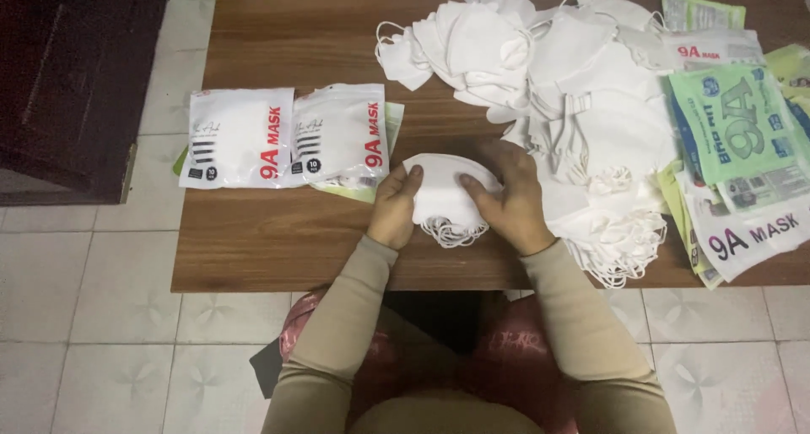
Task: Folding white face masks and stacking them for packaging.
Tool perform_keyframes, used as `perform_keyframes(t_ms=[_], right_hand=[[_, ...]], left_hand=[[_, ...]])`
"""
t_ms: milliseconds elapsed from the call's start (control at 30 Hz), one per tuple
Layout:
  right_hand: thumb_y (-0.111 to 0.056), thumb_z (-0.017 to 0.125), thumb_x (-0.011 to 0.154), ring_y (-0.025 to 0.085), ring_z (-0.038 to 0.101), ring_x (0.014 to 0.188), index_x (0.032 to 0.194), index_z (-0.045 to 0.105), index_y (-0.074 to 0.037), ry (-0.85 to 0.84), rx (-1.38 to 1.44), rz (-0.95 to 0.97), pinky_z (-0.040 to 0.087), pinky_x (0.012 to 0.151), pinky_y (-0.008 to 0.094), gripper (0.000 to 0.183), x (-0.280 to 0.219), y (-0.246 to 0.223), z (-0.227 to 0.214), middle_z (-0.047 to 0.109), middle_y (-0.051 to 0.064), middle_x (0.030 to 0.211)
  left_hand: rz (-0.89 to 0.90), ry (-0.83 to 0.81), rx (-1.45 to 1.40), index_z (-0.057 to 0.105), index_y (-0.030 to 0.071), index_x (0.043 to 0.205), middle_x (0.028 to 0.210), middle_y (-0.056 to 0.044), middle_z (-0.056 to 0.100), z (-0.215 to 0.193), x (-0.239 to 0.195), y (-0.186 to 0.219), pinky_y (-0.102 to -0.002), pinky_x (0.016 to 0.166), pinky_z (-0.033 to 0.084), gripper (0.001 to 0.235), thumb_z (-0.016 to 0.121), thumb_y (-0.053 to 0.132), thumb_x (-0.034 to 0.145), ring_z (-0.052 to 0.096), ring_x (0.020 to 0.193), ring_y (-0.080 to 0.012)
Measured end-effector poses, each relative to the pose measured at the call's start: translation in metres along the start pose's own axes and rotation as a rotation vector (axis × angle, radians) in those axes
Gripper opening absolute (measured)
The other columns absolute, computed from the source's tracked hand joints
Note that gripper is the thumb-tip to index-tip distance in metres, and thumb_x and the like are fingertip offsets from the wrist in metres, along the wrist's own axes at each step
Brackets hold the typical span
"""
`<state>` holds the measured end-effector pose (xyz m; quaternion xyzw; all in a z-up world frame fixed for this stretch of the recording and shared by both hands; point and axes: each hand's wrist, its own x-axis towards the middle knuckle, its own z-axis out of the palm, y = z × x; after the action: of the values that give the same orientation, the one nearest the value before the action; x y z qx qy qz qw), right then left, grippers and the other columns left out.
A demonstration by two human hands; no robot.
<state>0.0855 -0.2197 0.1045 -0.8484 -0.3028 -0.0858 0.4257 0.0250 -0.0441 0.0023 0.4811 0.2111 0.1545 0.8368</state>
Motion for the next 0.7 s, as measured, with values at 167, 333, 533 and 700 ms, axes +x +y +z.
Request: perform_keyframes(t_ms=[167, 333, 533, 700], right_hand=[[-0.037, 0.078, 0.088, 0.051, 0.060, 0.118, 0.134, 0.062, -0.006, -0.182, 0.174, 0.166, 0.050, 0.100, 0.060, 0.058, 0.003, 0.012, 0.030, 0.064, 0.028, 0.122], [-0.038, 0.082, 0.087, 0.045, 0.069, 0.106, 0.119, 0.072, -0.006, -0.173, 0.173, 0.194, 0.055, 0.091, 0.053, 0.046, 0.002, 0.033, 0.043, 0.073, 0.023, 0.105], [-0.030, 0.076, 0.095, 0.036, 0.073, 0.096, 0.110, 0.075, -0.010, -0.114, -0.026, 0.279, 0.060, 0.079, 0.043, 0.025, 0.009, 0.081, 0.023, 0.074, 0.016, 0.095], [-0.047, 0.082, 0.081, 0.042, 0.066, 0.115, 0.139, 0.064, -0.014, -0.488, -0.427, 0.288, 0.055, 0.096, 0.054, 0.069, 0.015, 0.090, 0.040, 0.070, 0.019, 0.118]], left_hand=[[0.006, -0.061, 0.034, 0.062, 0.000, 0.126, 0.105, -0.019, 0.074, 0.004, -0.005, 0.009, -0.039, 0.080, 0.063, 0.032, 0.060, 0.024, 0.106, 0.074, 0.093, -0.0227], [0.140, -0.036, 0.223, 0.062, -0.005, 0.121, 0.102, -0.014, 0.073, 0.011, -0.018, 0.029, -0.034, 0.081, 0.060, 0.027, 0.065, 0.012, 0.100, 0.068, 0.093, -0.0170], [0.299, 0.096, 0.185, 0.050, -0.003, 0.140, 0.132, -0.021, 0.063, -0.001, -0.016, 0.046, -0.045, 0.104, 0.051, 0.039, 0.060, 0.007, 0.104, 0.056, 0.121, -0.0213], [0.368, 0.189, 0.183, 0.052, 0.004, 0.133, 0.114, -0.011, 0.067, -0.018, -0.007, 0.067, -0.036, 0.094, 0.057, 0.029, 0.058, 0.006, 0.104, 0.061, 0.105, -0.0154]])
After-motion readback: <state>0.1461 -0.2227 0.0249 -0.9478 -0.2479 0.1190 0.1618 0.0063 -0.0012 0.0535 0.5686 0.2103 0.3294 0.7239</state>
